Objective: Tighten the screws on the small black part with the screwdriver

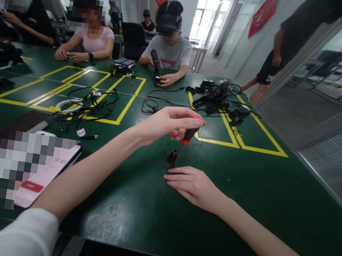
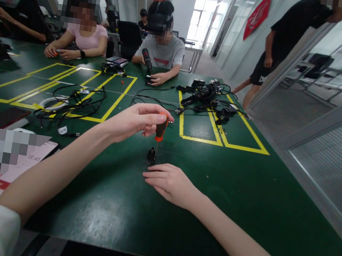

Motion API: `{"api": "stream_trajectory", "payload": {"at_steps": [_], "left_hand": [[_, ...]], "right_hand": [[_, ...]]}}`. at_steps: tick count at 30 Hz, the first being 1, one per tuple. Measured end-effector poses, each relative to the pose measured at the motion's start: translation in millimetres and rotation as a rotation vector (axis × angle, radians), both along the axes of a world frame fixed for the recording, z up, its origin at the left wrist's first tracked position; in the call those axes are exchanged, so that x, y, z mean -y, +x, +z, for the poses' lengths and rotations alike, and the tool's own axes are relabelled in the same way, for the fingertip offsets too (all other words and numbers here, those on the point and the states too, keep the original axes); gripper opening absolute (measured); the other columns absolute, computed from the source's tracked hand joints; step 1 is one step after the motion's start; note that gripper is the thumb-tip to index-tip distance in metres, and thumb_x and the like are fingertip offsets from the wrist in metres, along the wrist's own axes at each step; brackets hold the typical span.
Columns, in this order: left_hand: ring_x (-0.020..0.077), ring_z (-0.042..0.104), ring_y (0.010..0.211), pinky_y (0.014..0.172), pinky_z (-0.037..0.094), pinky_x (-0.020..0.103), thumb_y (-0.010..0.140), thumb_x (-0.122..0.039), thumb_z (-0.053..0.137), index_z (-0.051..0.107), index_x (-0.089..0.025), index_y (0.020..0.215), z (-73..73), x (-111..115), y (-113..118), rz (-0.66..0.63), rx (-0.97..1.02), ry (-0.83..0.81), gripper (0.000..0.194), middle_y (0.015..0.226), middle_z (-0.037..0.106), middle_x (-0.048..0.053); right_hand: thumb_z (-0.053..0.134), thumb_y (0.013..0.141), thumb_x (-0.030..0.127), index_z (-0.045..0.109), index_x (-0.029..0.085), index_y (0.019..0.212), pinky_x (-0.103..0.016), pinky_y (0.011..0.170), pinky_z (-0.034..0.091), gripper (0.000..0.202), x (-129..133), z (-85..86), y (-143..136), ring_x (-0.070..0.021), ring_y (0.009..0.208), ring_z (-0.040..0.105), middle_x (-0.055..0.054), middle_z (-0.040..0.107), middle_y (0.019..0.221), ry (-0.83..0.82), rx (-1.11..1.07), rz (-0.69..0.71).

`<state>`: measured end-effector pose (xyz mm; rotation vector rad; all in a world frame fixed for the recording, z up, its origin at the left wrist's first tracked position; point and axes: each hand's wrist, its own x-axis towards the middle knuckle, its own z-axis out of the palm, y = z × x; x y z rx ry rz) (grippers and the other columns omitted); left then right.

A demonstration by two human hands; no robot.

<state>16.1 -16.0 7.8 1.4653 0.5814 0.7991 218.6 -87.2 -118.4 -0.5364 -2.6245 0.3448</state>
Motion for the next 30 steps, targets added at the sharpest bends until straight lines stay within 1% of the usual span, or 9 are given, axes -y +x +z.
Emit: {"api": "stream_trajectory", "payload": {"at_steps": [3, 7, 9, 12, 14, 16, 20, 24, 30], "left_hand": [[0.0036, 0.052, 0.053, 0.048, 0.039, 0.017, 0.080, -0.041, 0.083, 0.068, -0.015, 0.092, -0.3, -1.5, 0.3, 0.034, -0.009, 0.028, 0.032, 0.078, 0.066, -0.002], [0.0035, 0.052, 0.050, 0.047, 0.039, 0.018, 0.077, -0.042, 0.086, 0.054, -0.018, 0.089, -0.8, -4.2, -0.3, 0.048, 0.003, 0.066, 0.042, 0.084, 0.072, 0.000], [0.0037, 0.051, 0.051, 0.046, 0.038, 0.017, 0.072, -0.041, 0.091, 0.050, -0.019, 0.085, -0.5, -4.6, -0.8, 0.043, 0.012, 0.102, 0.049, 0.078, 0.069, -0.002], [0.0044, 0.052, 0.056, 0.047, 0.038, 0.017, 0.065, -0.039, 0.095, 0.051, -0.019, 0.083, 1.0, -2.8, -1.0, 0.004, 0.008, 0.145, 0.052, 0.075, 0.063, -0.004], [0.0042, 0.050, 0.057, 0.050, 0.039, 0.017, 0.066, -0.038, 0.094, 0.055, -0.018, 0.084, 2.5, -0.7, -0.6, -0.020, -0.005, 0.178, 0.047, 0.073, 0.058, -0.006], [0.0040, 0.047, 0.057, 0.053, 0.040, 0.018, 0.071, -0.036, 0.090, 0.062, -0.016, 0.088, 4.2, 1.3, -0.3, -0.024, -0.043, 0.235, 0.038, 0.070, 0.054, -0.007], [0.0076, 0.049, 0.061, 0.057, 0.040, 0.021, 0.081, -0.043, 0.080, 0.070, -0.015, 0.086, 5.8, 2.1, -0.5, 0.041, -0.176, 0.420, 0.031, 0.069, 0.055, -0.003], [0.0095, 0.050, 0.065, 0.062, 0.039, 0.023, 0.089, -0.042, 0.071, 0.070, -0.016, 0.082, 4.2, 0.2, -1.8, 0.235, -0.265, 0.714, 0.027, 0.074, 0.062, -0.001], [0.0116, 0.051, 0.061, 0.060, 0.031, 0.026, 0.098, -0.047, 0.056, 0.059, -0.018, 0.077, 3.5, 0.4, -4.8, 0.428, -0.504, 1.121, 0.036, 0.068, 0.059, -0.001]], "right_hand": [[0.057, 0.103, 0.019, 0.080, 0.021, 0.109, -0.040, 0.091, 0.065, 0.024, -3.2, -0.8, 1.7, -0.0237, 0.105, 0.078, -0.008, 0.083, 0.107, -0.045, -0.174, -0.058], [0.063, 0.097, 0.023, 0.078, 0.021, 0.096, -0.034, 0.073, 0.064, 0.016, -15.1, 1.7, 8.1, -0.0197, 0.073, 0.075, -0.006, 0.080, 0.085, -0.203, -0.399, -0.364], [0.066, 0.094, 0.026, 0.077, 0.020, 0.110, -0.036, 0.078, 0.065, 0.020, -26.0, 3.9, 8.1, -0.0213, 0.083, 0.077, -0.008, 0.081, 0.100, -0.360, -0.434, -0.414], [0.073, 0.088, 0.029, 0.067, 0.020, 0.137, -0.048, 0.103, 0.059, 0.050, -41.0, 7.0, 0.5, -0.0275, 0.120, 0.071, -0.012, 0.073, 0.134, -0.577, -0.384, -0.260], [0.073, 0.091, 0.031, 0.069, 0.018, 0.133, -0.050, 0.112, 0.052, 0.045, -46.1, 8.3, -7.0, -0.0281, 0.127, 0.068, -0.013, 0.073, 0.135, -0.668, -0.333, -0.167], [0.071, 0.093, 0.033, 0.073, 0.016, 0.123, -0.048, 0.110, 0.054, 0.034, -47.3, 8.2, -13.1, -0.0267, 0.118, 0.071, -0.012, 0.076, 0.126, -0.700, -0.323, -0.165], [0.075, 0.090, 0.034, 0.073, 0.017, 0.117, -0.042, 0.094, 0.060, 0.032, -44.7, 1.1, -17.0, -0.0237, 0.097, 0.074, -0.009, 0.079, 0.110, -0.587, -0.342, -0.315], [0.078, 0.089, 0.039, 0.071, 0.019, 0.116, -0.040, 0.084, 0.061, 0.036, -44.1, -10.8, -16.3, -0.0238, 0.088, 0.074, -0.009, 0.078, 0.104, -0.338, -0.296, -0.448], [0.075, 0.090, 0.053, 0.066, 0.020, 0.099, -0.036, 0.073, 0.057, 0.036, -42.0, -17.2, -17.8, -0.0260, 0.082, 0.072, -0.010, 0.074, 0.091, -0.016, -0.246, -0.480]]}}
